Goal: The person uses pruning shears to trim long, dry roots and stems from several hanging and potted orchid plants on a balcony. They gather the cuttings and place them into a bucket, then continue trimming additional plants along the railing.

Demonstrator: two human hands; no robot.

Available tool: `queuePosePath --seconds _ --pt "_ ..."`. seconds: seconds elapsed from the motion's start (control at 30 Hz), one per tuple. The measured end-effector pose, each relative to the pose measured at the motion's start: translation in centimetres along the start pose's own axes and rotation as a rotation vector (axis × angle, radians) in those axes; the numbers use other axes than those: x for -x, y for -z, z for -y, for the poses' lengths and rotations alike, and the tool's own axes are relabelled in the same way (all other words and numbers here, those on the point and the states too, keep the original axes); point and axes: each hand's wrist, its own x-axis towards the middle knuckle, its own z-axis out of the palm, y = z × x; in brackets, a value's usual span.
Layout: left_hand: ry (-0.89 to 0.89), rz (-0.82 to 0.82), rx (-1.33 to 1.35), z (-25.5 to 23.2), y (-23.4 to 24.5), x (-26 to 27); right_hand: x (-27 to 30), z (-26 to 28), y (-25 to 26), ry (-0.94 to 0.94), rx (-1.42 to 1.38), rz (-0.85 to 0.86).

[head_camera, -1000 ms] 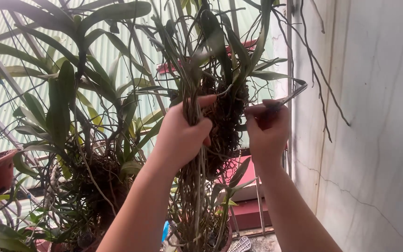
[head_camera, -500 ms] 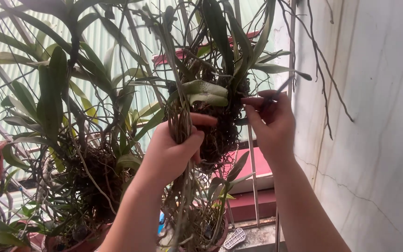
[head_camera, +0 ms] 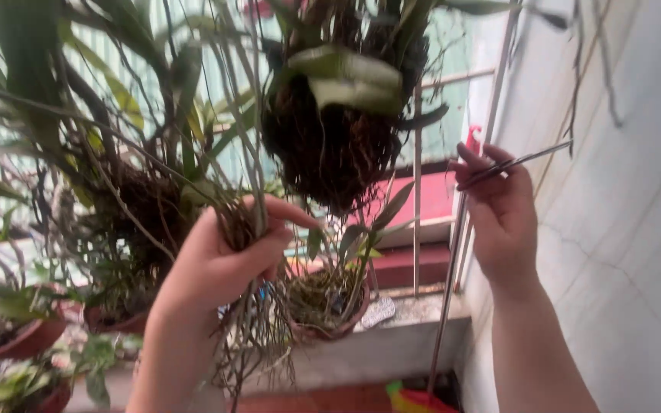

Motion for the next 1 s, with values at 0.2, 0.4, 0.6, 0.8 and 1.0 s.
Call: queuePosePath --seconds 0.2,0.4,0.6,0.8,1.0 --pt "0.091 -0.101 -0.06 -2.8 -0.3 3.9 2.2 -1.2 2.2 -0.109 0.008 0.037" --pt "-0.023 -0.221 -0.059 -5.0 0.1 7.3 6.5 -3.6 3.3 -0.261 -0.018 -0.103" --pt "-0.136 -0.177 -0.031 -5.0 5.1 14.3 12.1 -3.7 0.7 -0.341 -0.12 -0.083" --pt "0.003 -0.302 -0.077 -4.5 11.3 24.9 15.3 0.7 -5.7 -0.315 -0.037 0.123" --pt "0.127 -0.68 -0.161 -2.9 14.1 36.2 20.9 0.9 -10.8 -0.453 -0.054 0.256"
